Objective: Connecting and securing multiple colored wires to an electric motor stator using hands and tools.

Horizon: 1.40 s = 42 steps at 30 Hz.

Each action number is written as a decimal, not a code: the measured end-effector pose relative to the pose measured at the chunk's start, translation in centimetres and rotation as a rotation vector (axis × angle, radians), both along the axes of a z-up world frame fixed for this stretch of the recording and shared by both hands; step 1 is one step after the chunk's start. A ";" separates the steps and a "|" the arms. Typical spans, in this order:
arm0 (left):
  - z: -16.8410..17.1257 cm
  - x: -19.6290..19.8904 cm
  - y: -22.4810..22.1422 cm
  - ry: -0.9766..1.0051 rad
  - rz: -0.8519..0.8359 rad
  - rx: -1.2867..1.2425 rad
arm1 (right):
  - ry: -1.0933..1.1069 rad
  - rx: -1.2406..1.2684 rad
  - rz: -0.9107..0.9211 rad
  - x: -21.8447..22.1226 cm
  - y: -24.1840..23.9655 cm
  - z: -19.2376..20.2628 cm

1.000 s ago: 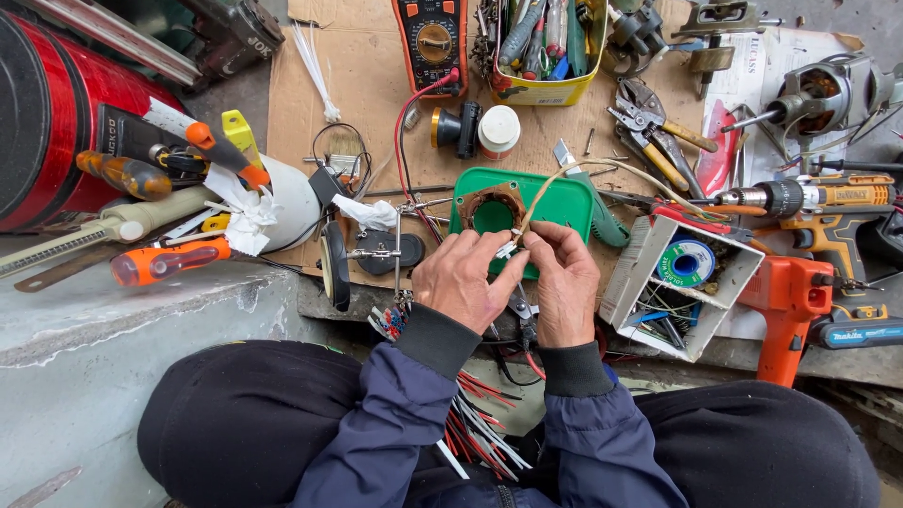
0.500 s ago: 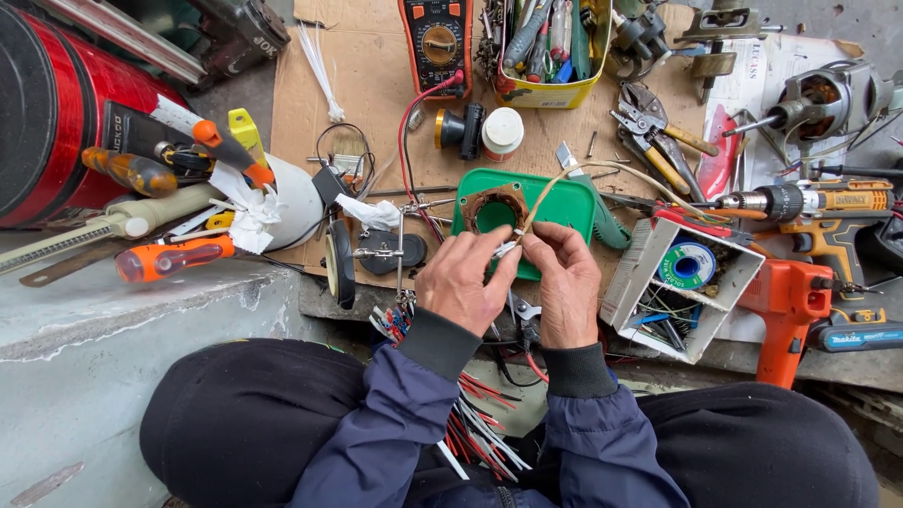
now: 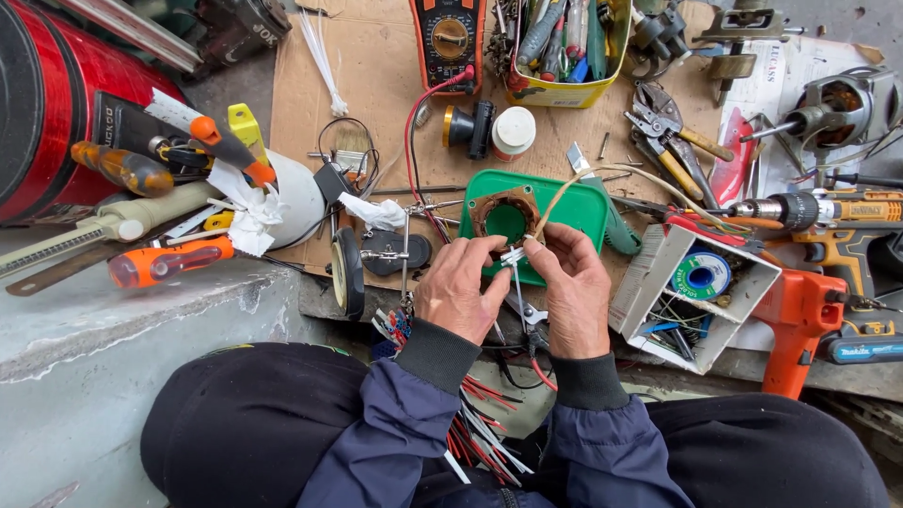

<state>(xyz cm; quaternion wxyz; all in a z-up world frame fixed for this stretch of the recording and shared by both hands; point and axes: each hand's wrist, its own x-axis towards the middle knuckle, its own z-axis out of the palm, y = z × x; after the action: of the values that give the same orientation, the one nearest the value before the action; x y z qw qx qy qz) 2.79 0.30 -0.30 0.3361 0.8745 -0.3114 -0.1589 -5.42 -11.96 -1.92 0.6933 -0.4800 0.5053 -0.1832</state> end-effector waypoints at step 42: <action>-3.2 1.8 0.4 -0.482 -0.367 0.143 | -0.189 -0.041 -0.079 -4.1 3.3 -5.6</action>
<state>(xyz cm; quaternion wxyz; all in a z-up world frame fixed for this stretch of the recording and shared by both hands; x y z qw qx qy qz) 4.63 0.71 -3.53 0.1559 0.8377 -0.5227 -0.0265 -9.53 -8.64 -7.51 0.7202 -0.4542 0.4523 -0.2654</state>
